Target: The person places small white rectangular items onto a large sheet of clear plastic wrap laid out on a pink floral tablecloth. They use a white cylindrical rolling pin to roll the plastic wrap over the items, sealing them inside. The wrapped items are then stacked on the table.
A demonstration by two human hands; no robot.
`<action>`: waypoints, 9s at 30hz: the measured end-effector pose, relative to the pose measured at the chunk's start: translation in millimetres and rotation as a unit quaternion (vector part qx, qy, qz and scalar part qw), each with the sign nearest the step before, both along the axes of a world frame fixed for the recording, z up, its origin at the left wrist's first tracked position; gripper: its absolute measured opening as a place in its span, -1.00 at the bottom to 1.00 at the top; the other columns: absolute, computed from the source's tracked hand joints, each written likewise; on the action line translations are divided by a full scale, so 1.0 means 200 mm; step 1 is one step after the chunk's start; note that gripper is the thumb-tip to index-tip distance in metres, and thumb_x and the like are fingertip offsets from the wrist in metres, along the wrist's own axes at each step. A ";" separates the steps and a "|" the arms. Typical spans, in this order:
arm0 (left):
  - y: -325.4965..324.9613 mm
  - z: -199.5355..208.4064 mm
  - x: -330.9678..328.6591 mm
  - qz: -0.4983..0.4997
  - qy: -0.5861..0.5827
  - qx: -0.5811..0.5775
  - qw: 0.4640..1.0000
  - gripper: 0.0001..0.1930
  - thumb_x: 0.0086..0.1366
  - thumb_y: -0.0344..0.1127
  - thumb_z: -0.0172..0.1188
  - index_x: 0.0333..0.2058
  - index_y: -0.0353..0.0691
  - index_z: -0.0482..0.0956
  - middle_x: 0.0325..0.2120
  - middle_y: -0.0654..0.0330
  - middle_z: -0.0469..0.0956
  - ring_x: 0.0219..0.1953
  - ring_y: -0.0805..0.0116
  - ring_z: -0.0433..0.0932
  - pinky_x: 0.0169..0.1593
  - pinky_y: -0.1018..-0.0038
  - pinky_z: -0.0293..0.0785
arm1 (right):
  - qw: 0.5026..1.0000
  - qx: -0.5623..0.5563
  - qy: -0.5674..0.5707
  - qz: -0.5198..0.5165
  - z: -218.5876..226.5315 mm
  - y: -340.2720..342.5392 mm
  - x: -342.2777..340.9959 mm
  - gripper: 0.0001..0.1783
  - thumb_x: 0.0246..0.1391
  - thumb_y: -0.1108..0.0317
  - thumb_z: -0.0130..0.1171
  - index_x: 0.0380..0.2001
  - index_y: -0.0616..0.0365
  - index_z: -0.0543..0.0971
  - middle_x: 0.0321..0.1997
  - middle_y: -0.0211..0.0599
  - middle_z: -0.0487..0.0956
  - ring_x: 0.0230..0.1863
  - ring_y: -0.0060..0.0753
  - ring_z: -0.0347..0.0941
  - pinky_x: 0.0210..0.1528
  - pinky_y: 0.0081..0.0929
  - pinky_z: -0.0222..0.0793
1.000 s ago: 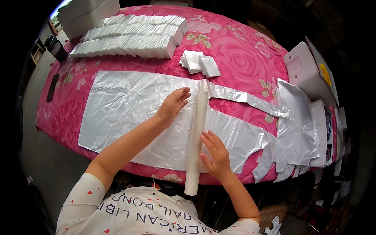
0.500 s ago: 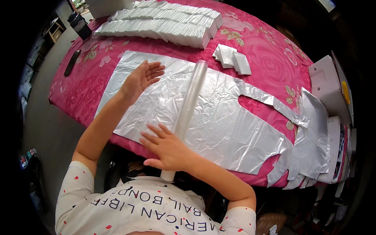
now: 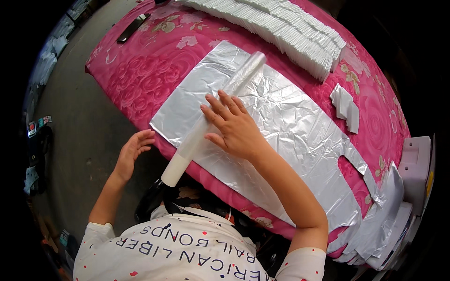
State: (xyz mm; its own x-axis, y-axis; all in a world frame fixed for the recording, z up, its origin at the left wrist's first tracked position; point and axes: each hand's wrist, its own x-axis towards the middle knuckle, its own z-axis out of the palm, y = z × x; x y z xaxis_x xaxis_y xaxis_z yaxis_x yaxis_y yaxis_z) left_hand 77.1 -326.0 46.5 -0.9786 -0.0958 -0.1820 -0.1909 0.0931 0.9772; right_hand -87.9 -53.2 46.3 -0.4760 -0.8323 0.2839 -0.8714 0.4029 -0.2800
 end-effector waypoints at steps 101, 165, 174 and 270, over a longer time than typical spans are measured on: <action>1.12 -0.12 -0.05 -0.531 0.342 -0.426 0.647 -0.18 0.21 0.23 -0.22 0.18 -0.44 0.10 0.25 -0.09 -0.01 0.32 0.07 -0.08 0.31 0.20 -0.22 | 0.947 -0.053 -0.132 -0.286 0.13 0.81 0.65 -0.46 -0.18 0.39 0.25 -0.02 0.13 0.44 -0.08 -0.13 0.45 -0.06 -0.10 0.37 -0.04 -0.28 0.32; 1.11 -0.05 -0.45 -0.292 0.274 -0.219 0.890 -0.31 0.22 -0.15 0.02 0.23 -0.36 -0.01 0.16 -0.09 0.16 0.14 0.06 0.24 0.16 0.24 0.14 | 0.722 -0.156 -0.502 -0.450 0.09 0.77 0.38 -0.72 0.02 0.29 0.11 -0.45 0.36 0.58 -0.62 -0.24 0.55 -0.61 -0.52 0.50 -0.51 -0.56 0.36; 1.19 -0.09 -0.36 -0.418 0.279 -0.440 0.744 -0.19 0.14 -0.01 0.07 0.20 -0.46 0.01 0.25 -0.15 -0.06 0.32 0.02 -0.12 0.31 0.21 -0.20 | 0.783 -0.104 -0.373 -0.487 0.11 0.73 0.45 -0.62 -0.15 0.35 0.28 -0.21 0.28 0.51 -0.40 -0.20 0.59 -0.34 -0.36 0.55 -0.30 -0.51 0.40; 0.73 0.14 0.01 -0.323 -0.107 -0.255 0.905 -0.91 0.03 -0.45 0.18 -0.46 -0.31 0.58 -0.61 0.12 0.57 -0.58 0.31 0.53 -0.41 0.50 0.42 | 0.981 -0.027 -0.178 -0.077 -0.01 0.30 0.66 -0.77 -0.03 0.30 0.13 -0.28 0.13 0.46 0.05 -0.14 0.32 0.26 -0.09 0.02 0.31 -0.02 -0.24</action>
State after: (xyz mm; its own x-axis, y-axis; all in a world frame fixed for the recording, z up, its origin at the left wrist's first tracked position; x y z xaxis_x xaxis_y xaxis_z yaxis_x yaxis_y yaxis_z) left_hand 80.0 -180.3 75.5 -0.8078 0.3585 -0.4679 -0.1160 0.6816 0.7225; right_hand 44.9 7.7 43.3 -0.6719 -0.7312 0.1181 -0.6446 0.4988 -0.5793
